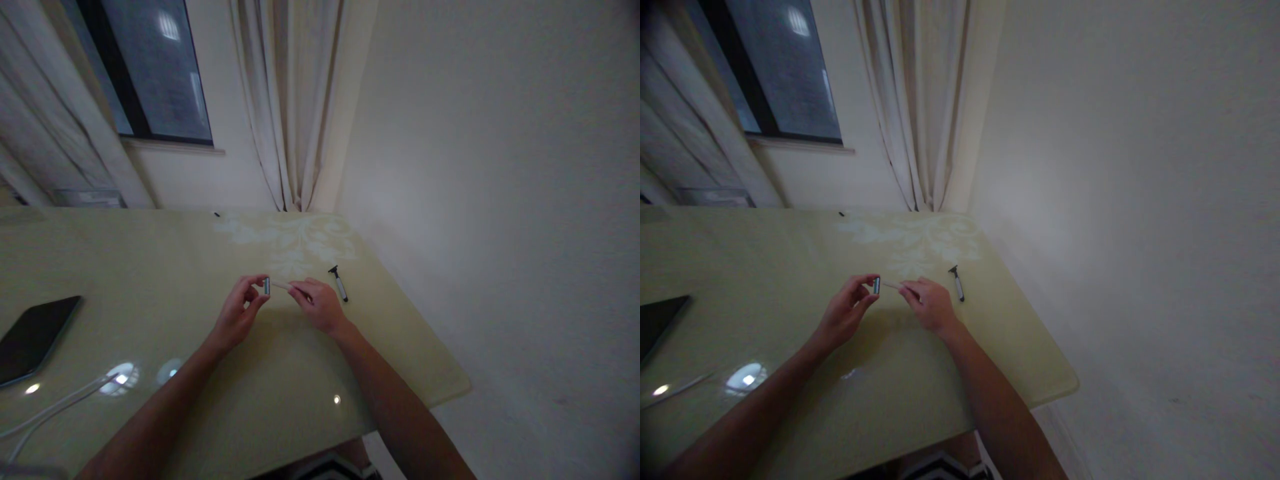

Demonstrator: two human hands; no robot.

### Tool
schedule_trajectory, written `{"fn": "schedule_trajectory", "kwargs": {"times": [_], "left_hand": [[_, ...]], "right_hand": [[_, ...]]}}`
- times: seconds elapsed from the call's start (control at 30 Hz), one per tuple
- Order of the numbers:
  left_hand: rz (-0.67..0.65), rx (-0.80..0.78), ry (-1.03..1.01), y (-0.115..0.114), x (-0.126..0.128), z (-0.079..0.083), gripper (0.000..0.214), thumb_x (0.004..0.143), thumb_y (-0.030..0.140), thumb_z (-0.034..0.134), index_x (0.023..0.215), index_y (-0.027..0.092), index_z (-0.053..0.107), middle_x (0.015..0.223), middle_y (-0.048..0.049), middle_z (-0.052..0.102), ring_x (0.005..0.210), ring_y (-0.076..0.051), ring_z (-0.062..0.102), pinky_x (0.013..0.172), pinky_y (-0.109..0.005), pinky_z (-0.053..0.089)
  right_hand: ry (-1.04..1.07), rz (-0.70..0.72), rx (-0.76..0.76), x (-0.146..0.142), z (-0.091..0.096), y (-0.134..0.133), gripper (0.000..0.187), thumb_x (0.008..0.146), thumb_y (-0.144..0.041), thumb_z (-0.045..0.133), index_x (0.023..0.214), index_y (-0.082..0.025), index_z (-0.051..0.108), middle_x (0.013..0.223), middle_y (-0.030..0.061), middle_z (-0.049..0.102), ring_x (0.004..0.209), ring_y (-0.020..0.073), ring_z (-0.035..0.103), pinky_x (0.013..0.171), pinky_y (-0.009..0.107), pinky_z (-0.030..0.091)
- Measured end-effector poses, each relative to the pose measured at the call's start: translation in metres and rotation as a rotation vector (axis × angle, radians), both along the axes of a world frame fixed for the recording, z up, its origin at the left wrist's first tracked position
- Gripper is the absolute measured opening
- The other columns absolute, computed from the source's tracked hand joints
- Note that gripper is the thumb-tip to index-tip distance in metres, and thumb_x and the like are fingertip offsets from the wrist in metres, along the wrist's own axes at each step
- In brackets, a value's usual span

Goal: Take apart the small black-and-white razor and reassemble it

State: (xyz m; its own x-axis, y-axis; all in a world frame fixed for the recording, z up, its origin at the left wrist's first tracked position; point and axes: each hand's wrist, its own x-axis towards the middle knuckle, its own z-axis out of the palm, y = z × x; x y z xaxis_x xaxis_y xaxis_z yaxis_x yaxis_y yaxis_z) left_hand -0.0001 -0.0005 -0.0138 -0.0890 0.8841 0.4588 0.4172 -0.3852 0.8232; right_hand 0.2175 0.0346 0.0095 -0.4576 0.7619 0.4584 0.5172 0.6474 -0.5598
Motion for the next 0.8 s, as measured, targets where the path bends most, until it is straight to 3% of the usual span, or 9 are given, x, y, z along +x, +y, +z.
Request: {"fn": "schedule_trajectory", "kwargs": {"times": [0.13, 0.33, 0.5, 0.67, 0.8], "left_hand": [[0.013, 0.001, -0.004, -0.0005, 0.0005, 0.0012, 0.035, 0.090, 0.035, 0.065, 0.122, 0.022, 0.063, 0.087, 0.0010, 0.058, 0.071, -0.014, 0.054, 0.068, -0.028, 0.046], [0.020, -0.002, 0.009, 0.0014, -0.0008, 0.0001, 0.035, 0.089, 0.036, 0.065, 0.121, 0.022, 0.064, 0.089, 0.0004, 0.059, 0.070, -0.014, 0.055, 0.067, -0.028, 0.046], [0.020, 0.006, 0.009, 0.0012, -0.0022, 0.0006, 0.036, 0.090, 0.036, 0.065, 0.122, 0.021, 0.063, 0.090, 0.0001, 0.059, 0.071, -0.015, 0.055, 0.071, -0.029, 0.048], [0.019, 0.007, 0.034, 0.0011, -0.0026, -0.0007, 0.035, 0.089, 0.034, 0.065, 0.121, 0.021, 0.063, 0.093, -0.0003, 0.060, 0.071, -0.014, 0.055, 0.071, -0.029, 0.048], [0.000, 0.011, 0.045, 0.0010, -0.0024, -0.0031, 0.035, 0.090, 0.033, 0.065, 0.123, 0.022, 0.063, 0.091, 0.0004, 0.059, 0.070, -0.014, 0.055, 0.071, -0.029, 0.049]], "right_hand": [[0.017, 0.098, -0.012, -0.0023, 0.0014, -0.0038, 0.033, 0.105, -0.043, 0.056, 0.123, -0.025, 0.078, 0.085, 0.0043, 0.072, 0.072, 0.0148, 0.059, 0.069, 0.025, 0.043], [-0.007, -0.016, 0.018, 0.0001, -0.0005, -0.0009, 0.034, 0.105, -0.043, 0.055, 0.117, -0.023, 0.079, 0.087, 0.0060, 0.073, 0.076, 0.0164, 0.061, 0.070, 0.026, 0.043], [-0.034, 0.074, 0.031, -0.0020, 0.0000, -0.0042, 0.034, 0.106, -0.042, 0.054, 0.123, -0.024, 0.077, 0.086, 0.0045, 0.071, 0.075, 0.0157, 0.060, 0.070, 0.026, 0.042], [-0.082, -0.053, 0.040, 0.0011, -0.0029, 0.0016, 0.031, 0.105, -0.041, 0.056, 0.115, -0.024, 0.080, 0.088, 0.0053, 0.072, 0.076, 0.0165, 0.061, 0.070, 0.026, 0.041], [-0.032, 0.012, 0.024, -0.0007, -0.0042, 0.0013, 0.031, 0.105, -0.041, 0.056, 0.116, -0.023, 0.079, 0.091, 0.0050, 0.073, 0.079, 0.0158, 0.062, 0.073, 0.026, 0.043]]}}
